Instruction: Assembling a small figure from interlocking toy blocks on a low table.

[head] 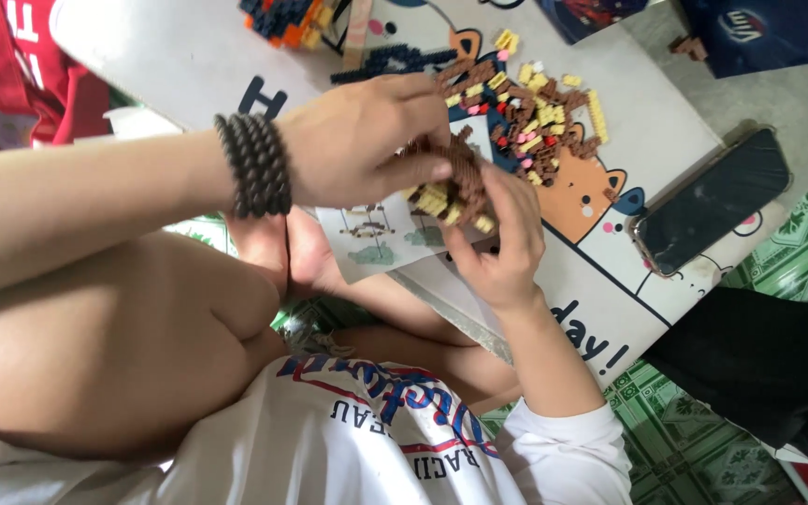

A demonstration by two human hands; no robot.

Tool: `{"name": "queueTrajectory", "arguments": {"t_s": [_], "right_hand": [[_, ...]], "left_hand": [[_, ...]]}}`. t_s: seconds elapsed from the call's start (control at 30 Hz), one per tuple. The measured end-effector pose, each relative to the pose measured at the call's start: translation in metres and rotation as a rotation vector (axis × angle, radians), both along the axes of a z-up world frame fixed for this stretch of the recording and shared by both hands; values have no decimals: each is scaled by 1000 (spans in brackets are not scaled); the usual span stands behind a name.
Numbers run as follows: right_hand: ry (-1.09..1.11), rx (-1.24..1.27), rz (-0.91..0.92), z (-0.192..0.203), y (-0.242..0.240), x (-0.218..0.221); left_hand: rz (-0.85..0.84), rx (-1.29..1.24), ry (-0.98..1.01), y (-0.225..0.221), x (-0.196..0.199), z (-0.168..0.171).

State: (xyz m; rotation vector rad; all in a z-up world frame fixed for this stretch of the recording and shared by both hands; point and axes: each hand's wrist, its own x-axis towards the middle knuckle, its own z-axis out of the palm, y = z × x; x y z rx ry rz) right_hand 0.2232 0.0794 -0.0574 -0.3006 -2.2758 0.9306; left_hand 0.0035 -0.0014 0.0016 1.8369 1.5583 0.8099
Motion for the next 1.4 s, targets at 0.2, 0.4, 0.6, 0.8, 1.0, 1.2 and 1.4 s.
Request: {"name": "queueTrajectory", "arguments": {"t_s": [0.2, 0.4, 0.6, 0.8, 1.0, 1.2, 1.4], "right_hand": [[96, 244, -72, -3, 5, 6], [122, 345, -113, -3, 5, 10], [247, 89, -138, -7, 0, 2], [285, -327, 61, -2, 0, -1], [253, -171, -2, -2, 1, 4], [305, -183, -42, -4, 1, 5], [310, -162, -69, -5, 1, 9]], "left_hand": [[-91, 248, 52, -1, 1, 15], [-105, 382, 156, -1, 7, 15], [-54, 441, 307, -2, 15, 15], [-68, 521, 384, 0, 25, 16], [-68, 510, 360, 0, 33, 12], [-81, 478, 293, 3, 34, 16], [-130, 477, 293, 4, 33, 21]]}}
